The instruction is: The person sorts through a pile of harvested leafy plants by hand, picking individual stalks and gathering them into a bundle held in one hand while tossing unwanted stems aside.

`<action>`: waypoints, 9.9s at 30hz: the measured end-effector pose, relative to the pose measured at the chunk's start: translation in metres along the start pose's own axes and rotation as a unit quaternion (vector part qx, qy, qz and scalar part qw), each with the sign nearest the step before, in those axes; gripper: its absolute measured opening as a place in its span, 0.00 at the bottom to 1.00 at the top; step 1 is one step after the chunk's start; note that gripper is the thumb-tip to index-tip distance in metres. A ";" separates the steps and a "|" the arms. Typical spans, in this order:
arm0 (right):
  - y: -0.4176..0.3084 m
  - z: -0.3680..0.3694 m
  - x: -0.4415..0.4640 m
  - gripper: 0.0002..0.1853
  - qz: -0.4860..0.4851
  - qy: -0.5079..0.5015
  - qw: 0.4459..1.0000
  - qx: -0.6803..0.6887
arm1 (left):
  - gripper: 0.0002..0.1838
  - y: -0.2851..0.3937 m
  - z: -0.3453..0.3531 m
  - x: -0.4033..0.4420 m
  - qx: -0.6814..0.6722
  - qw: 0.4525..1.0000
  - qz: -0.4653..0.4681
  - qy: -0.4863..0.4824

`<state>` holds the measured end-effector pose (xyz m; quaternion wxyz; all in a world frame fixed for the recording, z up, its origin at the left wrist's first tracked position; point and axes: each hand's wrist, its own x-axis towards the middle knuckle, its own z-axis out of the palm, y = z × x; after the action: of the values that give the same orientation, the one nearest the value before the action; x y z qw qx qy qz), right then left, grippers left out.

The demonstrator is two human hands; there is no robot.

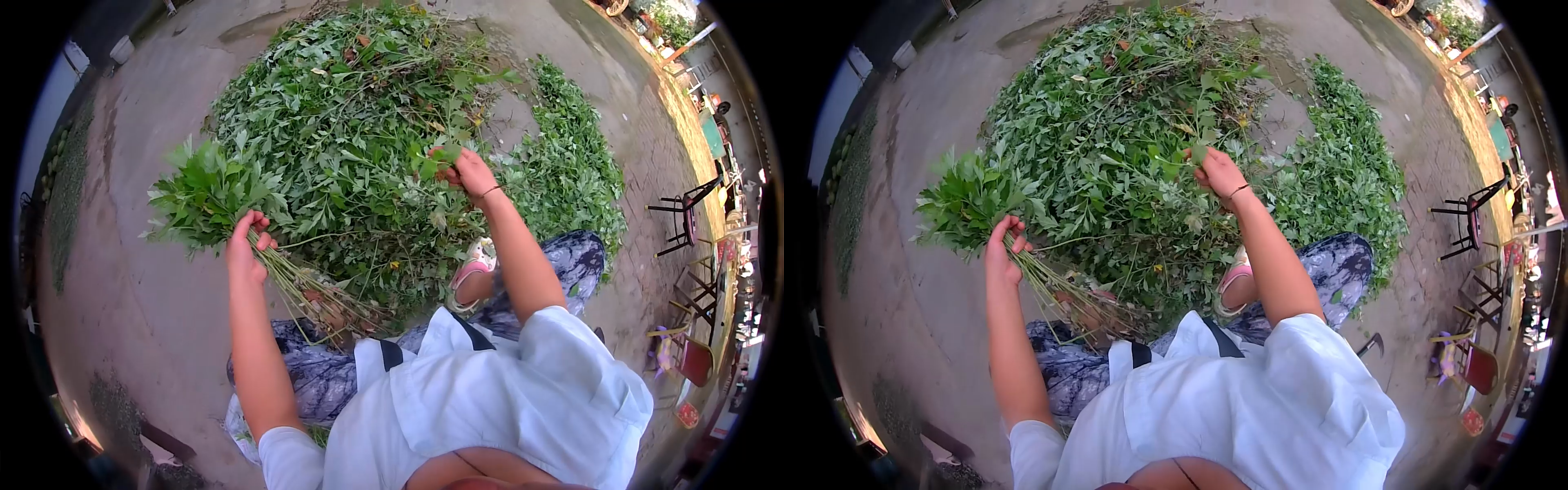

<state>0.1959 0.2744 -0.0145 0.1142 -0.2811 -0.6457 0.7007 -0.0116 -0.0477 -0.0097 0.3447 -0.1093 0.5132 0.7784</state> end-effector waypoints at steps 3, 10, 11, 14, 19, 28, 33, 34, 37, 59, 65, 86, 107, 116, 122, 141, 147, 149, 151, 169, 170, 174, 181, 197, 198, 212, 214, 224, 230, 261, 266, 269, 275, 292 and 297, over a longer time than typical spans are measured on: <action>-0.024 0.015 -0.015 0.17 0.065 -0.064 0.996 0.013 | 0.09 -0.006 0.011 -0.002 0.014 1.000 -0.008 -0.026; -0.025 0.072 -0.029 0.16 0.005 -0.271 0.961 -0.052 | 0.09 -0.016 0.053 -0.020 -0.051 0.952 -0.072 -0.293; -0.024 0.077 -0.030 0.15 -0.006 -0.306 0.946 -0.101 | 0.10 -0.017 0.057 -0.022 -0.052 0.947 -0.078 -0.306; -0.004 0.090 -0.024 0.15 -0.071 -0.340 0.922 -0.173 | 0.11 -0.019 0.062 -0.020 -0.058 0.931 -0.084 -0.350; -0.019 0.100 -0.031 0.14 -0.127 -0.276 0.904 -0.300 | 0.12 -0.022 0.074 -0.025 -0.041 0.954 -0.084 -0.285; 0.003 0.121 -0.023 0.07 -0.440 -0.073 0.751 -0.486 | 0.09 -0.032 0.074 -0.024 0.043 0.966 -0.005 -0.257; 0.042 0.059 -0.027 0.13 -0.241 -0.153 0.728 -0.623 | 0.08 -0.017 0.069 -0.020 0.029 0.994 0.014 -0.106; 0.036 0.059 -0.033 0.19 -0.274 -0.098 0.782 -0.551 | 0.08 -0.015 0.063 -0.014 -0.007 0.994 -0.023 -0.105; 0.003 0.076 -0.040 0.30 -0.348 -0.037 0.800 -0.488 | 0.09 -0.022 0.060 -0.008 -0.048 0.987 -0.062 -0.139; -0.027 0.134 -0.025 0.11 -0.279 -0.159 0.889 -0.325 | 0.09 -0.039 0.080 -0.022 0.088 0.980 0.070 -0.164; -0.024 0.055 -0.002 0.19 -0.148 -0.044 0.983 -0.101 | 0.10 -0.026 0.068 -0.010 0.053 0.989 0.015 -0.135; -0.009 0.019 0.006 0.09 0.016 -0.001 0.977 0.211 | 0.13 -0.025 0.053 0.001 -0.009 0.997 0.021 -0.076; -0.027 0.095 -0.015 0.11 0.082 -0.177 0.976 0.091 | 0.11 -0.031 0.061 -0.017 -0.043 0.979 0.005 -0.200; -0.037 0.102 -0.012 0.24 0.071 -0.186 0.980 0.003 | 0.11 -0.030 0.064 -0.021 0.013 0.979 0.003 -0.203; -0.045 0.095 -0.020 0.22 0.094 -0.204 0.974 -0.016 | 0.10 -0.028 0.062 -0.015 -0.001 0.985 0.008 -0.170; -0.029 0.102 -0.013 0.10 0.032 -0.065 0.984 0.166 | 0.11 -0.029 0.062 -0.019 0.030 0.987 0.015 -0.158; -0.040 0.049 -0.010 0.11 -0.064 0.120 0.944 0.302 | 0.10 -0.026 0.059 -0.010 0.008 0.993 0.004 -0.119; -0.045 0.055 -0.017 0.11 -0.058 0.065 0.954 0.285 | 0.12 -0.026 0.063 -0.011 0.009 0.992 -0.009 -0.127; -0.050 0.067 -0.022 0.11 -0.039 -0.003 0.962 0.270 | 0.13 -0.026 0.073 -0.018 0.034 0.987 -0.007 -0.155; -0.039 0.092 -0.022 0.11 -0.079 0.016 0.978 0.191 | 0.10 -0.044 0.102 -0.032 0.084 0.957 -0.016 -0.279; -0.038 0.093 -0.023 0.11 -0.080 0.016 0.978 0.191 | 0.12 -0.042 0.104 -0.034 0.087 0.956 -0.002 -0.279; -0.032 0.105 -0.024 0.10 -0.094 0.030 0.985 0.138 | 0.15 -0.042 0.105 -0.034 0.084 0.948 -0.008 -0.306; -0.021 0.105 -0.024 0.10 -0.119 0.053 0.989 0.073 | 0.13 -0.047 0.101 -0.034 0.072 0.963 -0.004 -0.261; -0.062 0.068 -0.003 0.10 -0.143 0.247 0.823 0.491 | 0.12 -0.054 0.066 0.006 0.068 0.990 -0.075 -0.097; -0.079 0.099 -0.014 0.11 -0.147 0.189 0.837 0.493 | 0.12 -0.054 0.072 0.003 0.036 0.997 -0.037 -0.054; 0.018 0.101 0.027 0.23 -0.082 -0.088 0.763 -0.635 | 0.09 -0.042 0.050 -0.012 0.026 0.998 -0.028 -0.056; 0.050 0.086 0.037 0.28 0.026 -0.187 0.754 -0.629 | 0.11 -0.038 0.052 -0.013 0.029 0.998 -0.029 -0.056; 0.075 0.117 0.051 0.20 0.161 -0.288 0.933 0.144 | 0.11 -0.039 0.055 -0.018 0.064 0.991 -0.026 -0.114; 0.010 0.043 0.062 0.15 0.006 -0.068 0.987 0.149 | 0.11 0.004 0.039 -0.037 0.019 0.989 -0.027 -0.143; 0.027 0.037 0.080 0.14 -0.107 -0.002 0.827 -0.552 | 0.10 0.034 -0.035 -0.032 -0.007 0.999 -0.004 -0.042; -0.092 0.031 0.058 0.15 -0.167 0.111 0.898 -0.392 | 0.10 0.035 -0.027 -0.030 -0.012 0.998 -0.009 -0.068; -0.123 0.038 0.062 0.15 -0.195 0.172 0.903 -0.341 | 0.10 0.035 -0.019 -0.029 -0.007 0.997 -0.019 -0.071; -0.051 0.017 0.123 0.23 -0.190 0.137 0.891 -0.388 | 0.10 0.035 -0.005 -0.033 -0.002 0.997 -0.033 -0.074; 0.203 -0.048 0.006 0.18 0.203 0.406 0.888 0.079 | 0.12 0.112 -0.074 -0.083 -0.047 0.964 0.143 -0.219; 0.270 -0.012 0.001 0.13 0.190 0.316 0.930 -0.004 | 0.12 0.128 -0.089 -0.092 -0.063 0.953 0.188 -0.230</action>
<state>0.2567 0.2473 -0.2765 0.1757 -0.6057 -0.5134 0.5820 -0.0432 -0.1947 0.0917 0.2936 0.1498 0.3811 0.8638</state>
